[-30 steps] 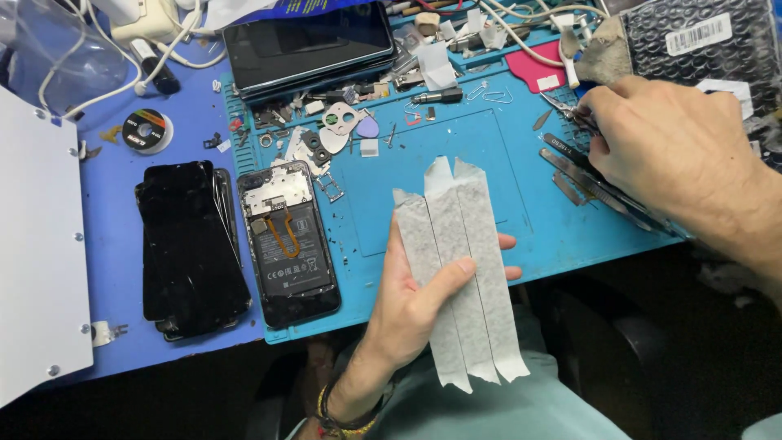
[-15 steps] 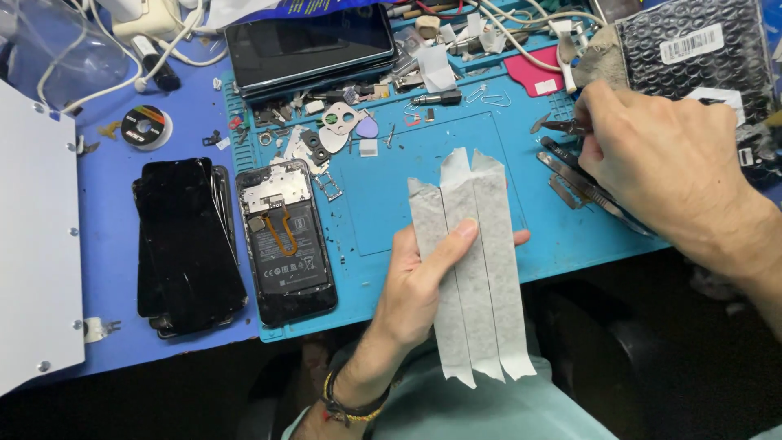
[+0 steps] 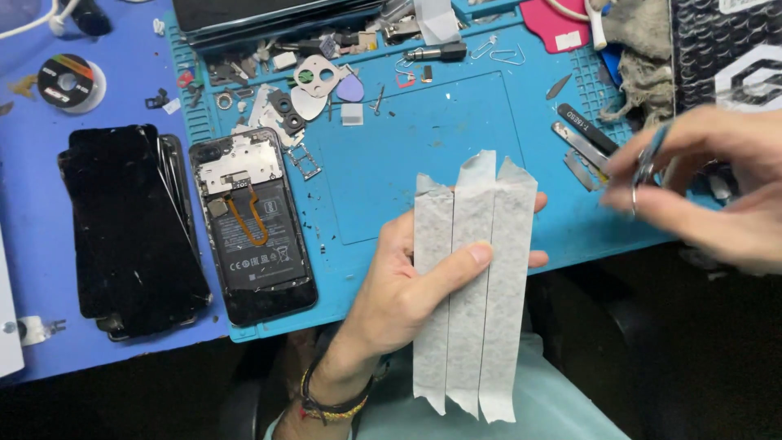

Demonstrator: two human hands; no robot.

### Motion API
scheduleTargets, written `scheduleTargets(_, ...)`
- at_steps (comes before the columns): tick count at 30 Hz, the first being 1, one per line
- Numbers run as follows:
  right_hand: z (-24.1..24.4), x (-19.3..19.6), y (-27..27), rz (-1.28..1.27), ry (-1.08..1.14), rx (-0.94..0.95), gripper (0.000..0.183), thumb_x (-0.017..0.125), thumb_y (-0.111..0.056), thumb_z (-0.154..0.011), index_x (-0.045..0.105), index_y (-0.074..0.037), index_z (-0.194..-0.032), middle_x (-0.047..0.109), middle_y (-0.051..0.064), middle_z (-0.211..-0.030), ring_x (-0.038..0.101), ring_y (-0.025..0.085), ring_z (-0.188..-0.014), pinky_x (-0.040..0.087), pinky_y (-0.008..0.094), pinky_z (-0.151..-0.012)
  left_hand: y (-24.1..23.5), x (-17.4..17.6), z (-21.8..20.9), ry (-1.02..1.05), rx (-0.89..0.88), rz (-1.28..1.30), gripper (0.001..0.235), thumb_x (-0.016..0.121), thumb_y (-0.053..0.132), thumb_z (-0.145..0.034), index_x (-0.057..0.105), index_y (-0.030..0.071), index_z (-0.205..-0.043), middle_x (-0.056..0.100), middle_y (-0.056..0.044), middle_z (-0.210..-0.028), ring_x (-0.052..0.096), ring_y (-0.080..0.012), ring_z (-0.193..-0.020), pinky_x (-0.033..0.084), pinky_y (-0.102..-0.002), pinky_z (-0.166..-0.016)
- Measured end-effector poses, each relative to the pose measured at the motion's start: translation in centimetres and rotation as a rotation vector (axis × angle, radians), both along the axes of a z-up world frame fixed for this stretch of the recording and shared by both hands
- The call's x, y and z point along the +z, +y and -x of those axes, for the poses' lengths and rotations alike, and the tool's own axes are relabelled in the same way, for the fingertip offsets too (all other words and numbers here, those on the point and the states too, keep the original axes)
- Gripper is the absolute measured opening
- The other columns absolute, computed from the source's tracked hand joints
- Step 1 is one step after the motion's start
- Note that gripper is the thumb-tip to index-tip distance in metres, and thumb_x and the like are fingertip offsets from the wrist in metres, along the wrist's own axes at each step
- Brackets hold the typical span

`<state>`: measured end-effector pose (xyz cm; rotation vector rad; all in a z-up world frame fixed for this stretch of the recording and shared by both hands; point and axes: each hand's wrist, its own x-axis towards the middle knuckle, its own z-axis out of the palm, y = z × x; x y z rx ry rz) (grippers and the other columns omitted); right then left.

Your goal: The person wipes a cracked smartphone screen with a cloth, then applies three strips of white tape across the screen. They lift the taped screen, use scissors to trim the tape edges, and continue trimming the tape strips.

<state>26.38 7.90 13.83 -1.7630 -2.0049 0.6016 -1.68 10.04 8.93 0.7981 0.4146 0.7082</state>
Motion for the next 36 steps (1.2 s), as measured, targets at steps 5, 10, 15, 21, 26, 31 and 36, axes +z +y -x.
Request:
scheduleTargets(5,0.9,-0.7,0.3,-0.031,0.056,0.392,0.035,0.085,-0.037,-0.071,0.075,-0.011,-0.092,0.066,-0.001,-0.059,0.059,0.016,-0.050,0.051,0.026,-0.046,0.0,0.2,-0.1,0.064,-0.038,0.003,0.048,0.061,0.026,-0.100,0.060,-0.006,-0.136,0.066,-0.022,-0.143,0.076,-0.0359,-0.109,0.066,-0.038,-0.083)
scheduleTargets(10,1.3,-0.8,0.8,-0.031,0.027,0.420,0.033,0.084,-0.040,-0.072,0.075,-0.012,-0.085,0.063,-0.003,-0.056,0.058,0.016,-0.047,0.045,0.030,-0.044,-0.3,0.0,-0.1,0.074,-0.043,-0.021,0.046,0.060,0.024,-0.101,0.060,-0.006,-0.136,0.067,-0.021,-0.141,0.077,-0.0353,-0.107,0.068,-0.041,-0.082)
scheduleTargets(15,1.7,-0.8,1.2,-0.005,-0.024,0.447,0.036,0.084,-0.044,-0.072,0.079,-0.015,-0.093,0.067,-0.003,-0.057,0.063,0.017,-0.049,0.049,0.031,-0.045,-0.6,-0.7,-0.1,0.083,-0.041,-0.001,0.039,0.062,0.017,-0.101,0.061,-0.008,-0.131,0.072,-0.023,-0.126,0.078,-0.0377,-0.105,0.070,-0.043,-0.082)
scheduleTargets(21,2.0,-0.7,1.3,-0.072,-0.074,0.457,0.033,0.081,-0.045,-0.076,0.077,-0.015,-0.089,0.068,-0.002,-0.061,0.066,0.017,-0.053,0.048,0.031,-0.047,-0.5,-0.8,-0.1,0.075,-0.065,-0.041,0.039,0.061,0.018,-0.102,0.061,-0.006,-0.133,0.069,-0.021,-0.137,0.077,-0.0358,-0.106,0.070,-0.043,-0.085)
scheduleTargets(26,2.2,-0.5,1.1,-0.122,-0.122,0.450,0.034,0.080,-0.046,-0.078,0.075,-0.014,-0.089,0.068,-0.001,-0.064,0.066,0.016,-0.054,0.045,0.030,-0.046,-0.4,-0.7,0.0,0.089,-0.058,-0.092,0.035,0.058,0.015,-0.104,0.062,-0.005,-0.133,0.069,-0.019,-0.138,0.078,-0.0321,-0.107,0.071,-0.042,-0.086)
scheduleTargets(31,1.8,-0.7,0.9,-0.118,-0.215,0.464,0.039,0.079,-0.052,-0.079,0.074,-0.016,-0.092,0.065,-0.004,-0.064,0.068,0.015,-0.059,0.046,0.031,-0.048,-0.5,-1.0,0.0,0.140,-0.023,-0.153,0.031,0.059,0.016,-0.104,0.063,-0.002,-0.129,0.076,-0.018,-0.116,0.080,-0.0306,-0.101,0.073,-0.041,-0.081)
scheduleTargets(36,2.0,-0.6,0.9,-0.136,-0.205,0.459,0.040,0.080,-0.051,-0.079,0.073,-0.014,-0.094,0.067,-0.004,-0.067,0.068,0.016,-0.061,0.047,0.032,-0.049,-0.4,-0.6,0.0,0.137,-0.029,-0.147,0.033,0.059,0.017,-0.104,0.062,-0.003,-0.130,0.074,-0.019,-0.124,0.080,-0.0322,-0.104,0.072,-0.040,-0.085)
